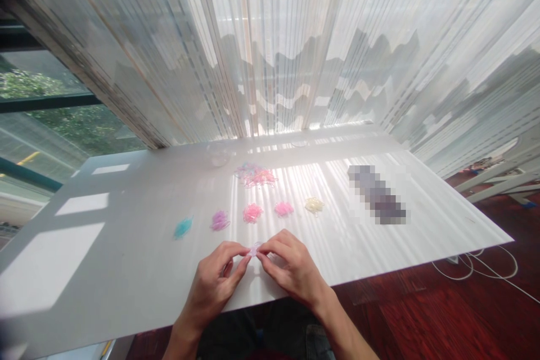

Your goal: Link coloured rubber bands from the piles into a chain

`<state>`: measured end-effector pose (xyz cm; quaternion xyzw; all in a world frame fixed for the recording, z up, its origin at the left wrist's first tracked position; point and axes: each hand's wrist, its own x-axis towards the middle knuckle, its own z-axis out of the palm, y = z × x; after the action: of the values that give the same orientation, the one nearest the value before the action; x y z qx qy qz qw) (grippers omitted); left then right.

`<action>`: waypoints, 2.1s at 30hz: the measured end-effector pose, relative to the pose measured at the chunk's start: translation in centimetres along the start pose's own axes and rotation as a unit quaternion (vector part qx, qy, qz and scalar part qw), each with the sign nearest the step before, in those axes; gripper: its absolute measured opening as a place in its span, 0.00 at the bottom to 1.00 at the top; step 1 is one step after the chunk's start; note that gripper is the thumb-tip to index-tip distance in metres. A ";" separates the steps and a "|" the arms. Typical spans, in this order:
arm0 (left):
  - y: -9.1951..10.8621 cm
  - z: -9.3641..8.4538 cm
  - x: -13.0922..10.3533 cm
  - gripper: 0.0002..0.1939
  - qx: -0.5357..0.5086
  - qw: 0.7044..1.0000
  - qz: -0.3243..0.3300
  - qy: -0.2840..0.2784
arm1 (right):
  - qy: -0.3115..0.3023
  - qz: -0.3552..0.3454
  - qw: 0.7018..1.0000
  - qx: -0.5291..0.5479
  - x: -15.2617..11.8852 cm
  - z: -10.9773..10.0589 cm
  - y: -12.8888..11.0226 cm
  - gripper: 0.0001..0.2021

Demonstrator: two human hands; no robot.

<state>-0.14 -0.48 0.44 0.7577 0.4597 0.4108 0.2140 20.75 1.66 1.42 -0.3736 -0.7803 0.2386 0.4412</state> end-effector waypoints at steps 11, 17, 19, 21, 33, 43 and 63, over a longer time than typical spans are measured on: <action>0.2 0.0 0.2 0.03 0.007 1.000 0.001 -0.001 | -0.002 -0.006 1.000 -0.001 -0.2 0.1 0.1 0.05; 0.4 -0.1 0.3 0.04 0.000 1.000 0.003 -0.003 | 0.001 -0.006 1.000 0.007 -0.3 0.1 0.2 0.05; 0.5 -0.1 0.4 0.03 0.003 1.000 0.003 0.000 | -0.003 -0.003 1.000 0.008 -0.4 0.1 0.2 0.05; 0.5 -0.1 0.3 0.03 0.006 1.000 0.004 0.005 | -0.005 -0.001 1.000 0.009 -0.4 0.1 0.3 0.05; 0.3 -0.1 0.2 0.02 0.011 1.000 0.016 0.016 | -0.002 0.001 1.000 0.007 -0.4 0.2 0.6 0.05; 0.2 -0.2 0.3 0.06 0.088 0.991 -0.022 0.102 | -0.008 0.030 0.999 -0.005 -0.4 0.2 0.7 0.06; -3.0 -4.4 1.9 0.06 0.283 0.933 -0.188 0.123 | -0.011 0.059 0.998 -0.004 -0.2 0.1 0.5 0.07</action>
<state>-4.90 2.41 1.68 0.6304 0.7136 0.3056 0.0060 20.88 1.77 0.93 -0.4182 -0.7628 0.2648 0.4162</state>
